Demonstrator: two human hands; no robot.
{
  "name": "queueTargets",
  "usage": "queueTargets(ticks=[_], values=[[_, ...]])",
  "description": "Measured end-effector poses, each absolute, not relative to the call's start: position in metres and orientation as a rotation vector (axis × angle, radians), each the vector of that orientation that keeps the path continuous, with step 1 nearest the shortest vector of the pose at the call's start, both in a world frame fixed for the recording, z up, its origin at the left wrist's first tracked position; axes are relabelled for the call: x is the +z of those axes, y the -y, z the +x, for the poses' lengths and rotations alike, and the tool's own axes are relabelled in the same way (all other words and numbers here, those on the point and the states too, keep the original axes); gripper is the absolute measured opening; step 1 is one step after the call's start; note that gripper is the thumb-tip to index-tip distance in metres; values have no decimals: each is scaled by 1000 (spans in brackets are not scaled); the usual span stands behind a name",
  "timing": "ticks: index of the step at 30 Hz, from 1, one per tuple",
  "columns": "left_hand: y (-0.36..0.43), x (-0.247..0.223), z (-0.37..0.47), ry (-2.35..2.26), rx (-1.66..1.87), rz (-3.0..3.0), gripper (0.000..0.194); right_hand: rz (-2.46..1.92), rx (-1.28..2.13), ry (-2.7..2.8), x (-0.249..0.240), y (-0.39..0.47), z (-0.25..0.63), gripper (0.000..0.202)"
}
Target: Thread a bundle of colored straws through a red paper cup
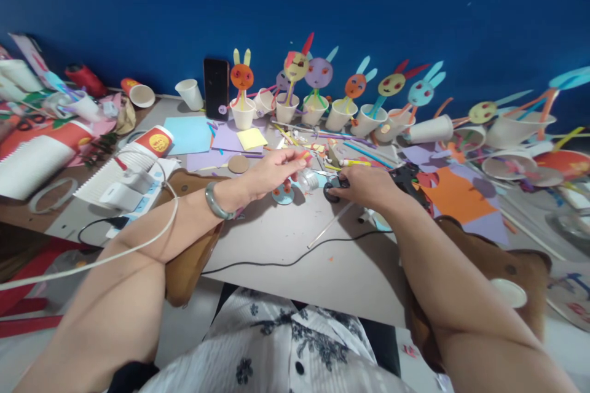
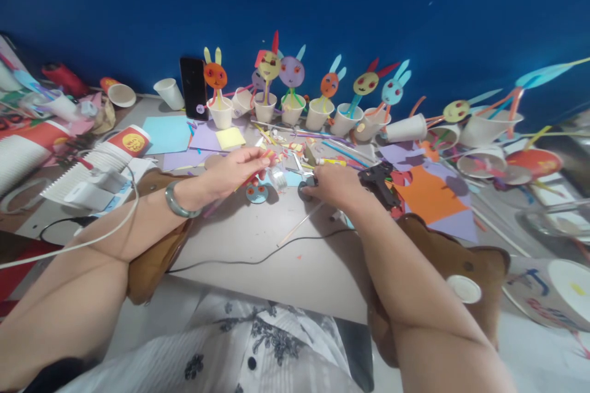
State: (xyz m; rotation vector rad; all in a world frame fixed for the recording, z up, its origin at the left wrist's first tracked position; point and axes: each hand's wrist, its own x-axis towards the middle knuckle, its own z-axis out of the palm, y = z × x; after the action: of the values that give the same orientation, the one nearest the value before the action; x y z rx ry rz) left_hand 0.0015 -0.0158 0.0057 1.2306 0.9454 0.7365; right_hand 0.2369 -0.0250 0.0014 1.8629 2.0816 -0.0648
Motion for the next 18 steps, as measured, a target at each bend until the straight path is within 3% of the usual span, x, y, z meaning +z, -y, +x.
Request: queueTargets(ticks=[8,18], values=[[9,-2,1,-867,752,1075,7,1880,-122,-2102,-5,21,237,21],[8,7,0,-807,710,992,10,1941,-193,-2099,-8,18,243,36]])
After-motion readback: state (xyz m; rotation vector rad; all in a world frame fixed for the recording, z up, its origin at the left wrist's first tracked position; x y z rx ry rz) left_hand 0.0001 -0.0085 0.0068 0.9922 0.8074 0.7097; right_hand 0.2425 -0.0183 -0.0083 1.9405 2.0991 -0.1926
